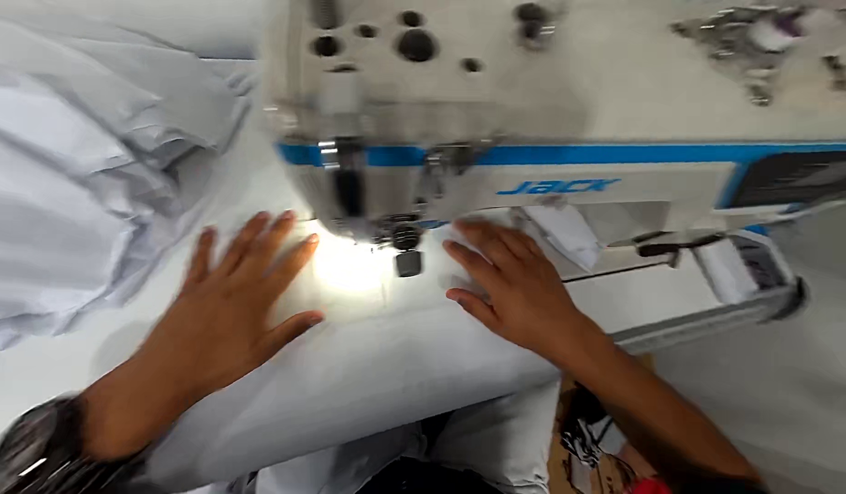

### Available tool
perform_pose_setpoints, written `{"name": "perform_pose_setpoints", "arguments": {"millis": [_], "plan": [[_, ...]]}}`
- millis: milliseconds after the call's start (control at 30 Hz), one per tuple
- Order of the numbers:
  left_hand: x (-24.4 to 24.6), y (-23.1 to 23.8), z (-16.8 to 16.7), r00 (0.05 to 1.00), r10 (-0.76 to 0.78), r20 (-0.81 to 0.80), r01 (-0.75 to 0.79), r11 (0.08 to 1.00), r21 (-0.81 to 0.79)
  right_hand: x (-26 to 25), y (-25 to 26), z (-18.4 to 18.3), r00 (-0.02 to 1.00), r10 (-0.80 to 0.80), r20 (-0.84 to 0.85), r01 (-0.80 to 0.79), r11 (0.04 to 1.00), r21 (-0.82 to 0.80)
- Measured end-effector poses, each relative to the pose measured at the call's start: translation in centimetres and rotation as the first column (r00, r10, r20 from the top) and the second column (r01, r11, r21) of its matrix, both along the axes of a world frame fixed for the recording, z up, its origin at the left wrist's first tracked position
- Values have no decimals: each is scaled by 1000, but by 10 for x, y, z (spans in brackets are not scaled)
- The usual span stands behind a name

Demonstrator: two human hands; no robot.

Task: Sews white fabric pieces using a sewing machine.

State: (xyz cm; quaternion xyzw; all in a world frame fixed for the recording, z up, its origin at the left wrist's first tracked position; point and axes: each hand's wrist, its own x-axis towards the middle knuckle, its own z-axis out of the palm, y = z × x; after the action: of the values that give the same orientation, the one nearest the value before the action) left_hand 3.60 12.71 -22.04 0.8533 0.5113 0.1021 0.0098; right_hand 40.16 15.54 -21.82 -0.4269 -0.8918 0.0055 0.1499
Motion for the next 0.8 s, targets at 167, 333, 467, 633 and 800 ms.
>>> {"name": "perform_pose_setpoints", "arguments": {"millis": [167,333,467,633,800], "plan": [[-10,-47,32,978,110,176,-93,990,-102,68,-34,15,919,-356,-172,365,931,22],[16,-70,13,957,81,278,-77,997,-27,98,-26,-12,812,-506,-290,545,835,68],[93,-82,-2,961,77,266,-54,994,-91,83,-21,-10,809,-536,-240,562,826,51],[106,-80,-24,989,119,82,-114,991,-71,78,-11,-23,827,-523,-206,544,838,53],[100,-78,-29,991,123,48,-122,992,-37,81,-12,-26,810,-532,-247,555,832,27]]}}
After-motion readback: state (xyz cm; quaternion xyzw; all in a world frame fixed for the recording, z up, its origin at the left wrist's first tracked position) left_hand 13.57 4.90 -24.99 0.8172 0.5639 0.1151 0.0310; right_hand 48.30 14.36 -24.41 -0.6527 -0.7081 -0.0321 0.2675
